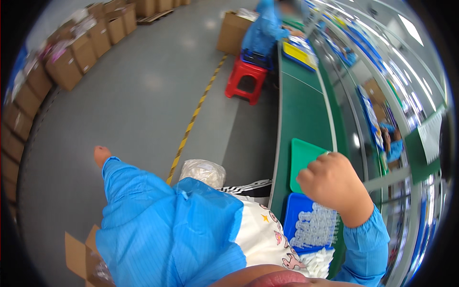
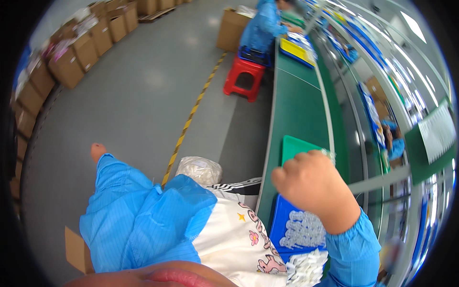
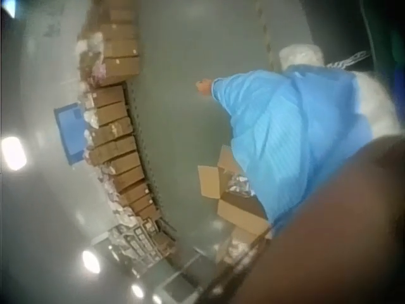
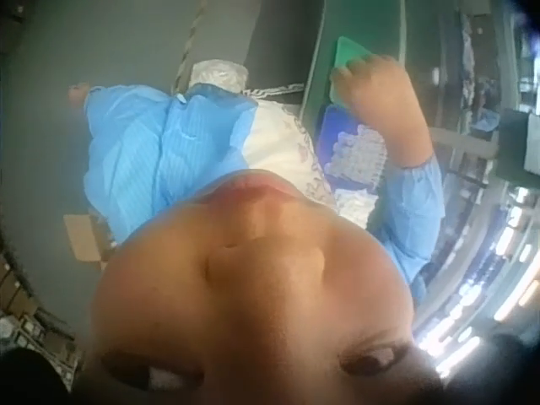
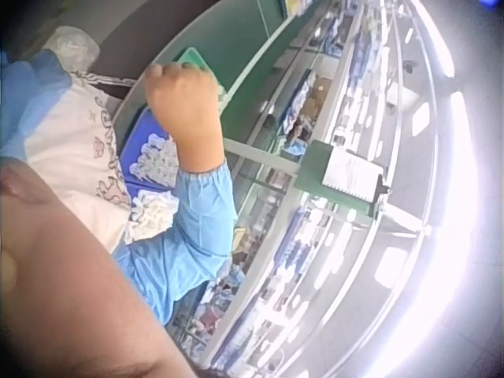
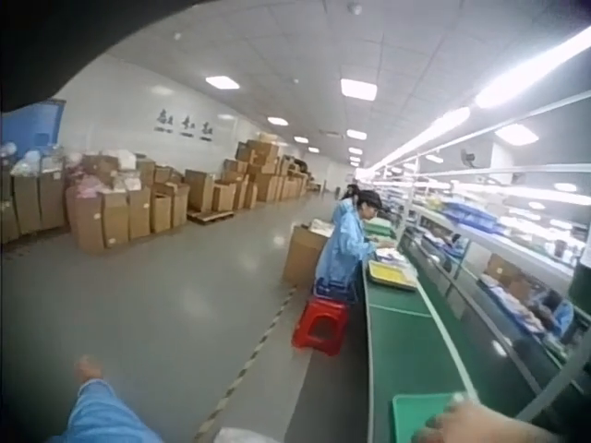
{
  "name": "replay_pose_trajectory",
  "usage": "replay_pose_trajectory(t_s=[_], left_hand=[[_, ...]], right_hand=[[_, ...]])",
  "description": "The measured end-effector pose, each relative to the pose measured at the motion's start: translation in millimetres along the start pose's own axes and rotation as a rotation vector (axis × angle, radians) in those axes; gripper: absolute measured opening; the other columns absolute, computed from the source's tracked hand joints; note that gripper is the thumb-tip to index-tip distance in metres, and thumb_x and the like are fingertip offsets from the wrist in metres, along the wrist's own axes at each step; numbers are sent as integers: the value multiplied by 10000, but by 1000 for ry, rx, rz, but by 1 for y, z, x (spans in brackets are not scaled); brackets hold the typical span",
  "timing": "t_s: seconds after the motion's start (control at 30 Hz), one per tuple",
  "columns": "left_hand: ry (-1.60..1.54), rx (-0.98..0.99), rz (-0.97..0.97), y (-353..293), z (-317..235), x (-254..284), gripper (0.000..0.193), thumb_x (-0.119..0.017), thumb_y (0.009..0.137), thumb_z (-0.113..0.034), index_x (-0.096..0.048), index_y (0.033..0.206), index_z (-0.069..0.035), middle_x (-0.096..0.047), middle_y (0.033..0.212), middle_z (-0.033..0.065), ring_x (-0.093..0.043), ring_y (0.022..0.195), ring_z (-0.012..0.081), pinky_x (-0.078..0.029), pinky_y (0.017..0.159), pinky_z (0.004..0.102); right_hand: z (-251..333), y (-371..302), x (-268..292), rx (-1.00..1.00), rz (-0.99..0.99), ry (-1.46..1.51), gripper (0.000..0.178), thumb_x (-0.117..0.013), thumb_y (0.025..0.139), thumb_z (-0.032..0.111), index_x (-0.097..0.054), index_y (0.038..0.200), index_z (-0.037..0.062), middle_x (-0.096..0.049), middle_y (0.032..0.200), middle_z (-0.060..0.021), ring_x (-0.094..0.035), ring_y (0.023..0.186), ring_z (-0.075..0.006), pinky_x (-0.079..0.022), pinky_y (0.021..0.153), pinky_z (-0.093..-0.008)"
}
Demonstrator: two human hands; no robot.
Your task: The person assembles components by mounting foam cylinders onto the pins of a plastic base, fitting clear plastic sleeves over them, and securing the assembly with a rubber band by hand.
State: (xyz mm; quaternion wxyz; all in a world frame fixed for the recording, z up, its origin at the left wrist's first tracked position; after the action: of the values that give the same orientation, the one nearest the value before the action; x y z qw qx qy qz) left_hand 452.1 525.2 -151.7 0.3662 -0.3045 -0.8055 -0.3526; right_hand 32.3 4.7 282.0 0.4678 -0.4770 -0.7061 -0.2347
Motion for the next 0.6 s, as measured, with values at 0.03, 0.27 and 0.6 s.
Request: replay_pose_trajectory(t_s=[0.03, 0.27, 0.6], left_hand=[[4, 83, -32, -3, 28, 6, 176, -619, 823, -204, -664, 976, -127, -701, 948, 138, -665, 880, 379, -534, 725, 468], [-11, 549, -243, -34, 150, 36, 179, -627, 805, -196, -674, 954, -111, -707, 943, 139, -673, 878, 378, -541, 736, 468], [-117, 959, -436, -34, 213, 88, 192, -643, 759, -184, -701, 914, -85, -716, 942, 147, -693, 878, 360, -557, 766, 452]], right_hand=[[-11, 11, -14, -99, -32, 3, 149, -667, 656, 162, -528, 639, 110, -511, 593, -19, -569, 614, -206, -426, 541, -341], [-79, 78, -162, -354, 171, 89, 200, -739, 732, 206, -676, 891, 101, -630, 1020, -55, -581, 1046, -261, -468, 839, -421], [-60, 85, -297, -887, 689, 305, 452, -692, 784, 212, -651, 1233, 189, -267, 1575, 28, -318, 1414, -333, -310, 1085, -625]])
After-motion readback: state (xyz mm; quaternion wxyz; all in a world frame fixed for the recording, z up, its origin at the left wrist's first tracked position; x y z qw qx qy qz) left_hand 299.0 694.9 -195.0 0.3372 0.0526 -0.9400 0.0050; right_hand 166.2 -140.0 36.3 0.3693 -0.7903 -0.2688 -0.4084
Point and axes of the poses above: each hand's wrist, its own y-axis towards the middle knuckle, its own x-axis out of the back of the hand, z = x × y, the point moved 1 cm from there along y, towards the middle knuckle
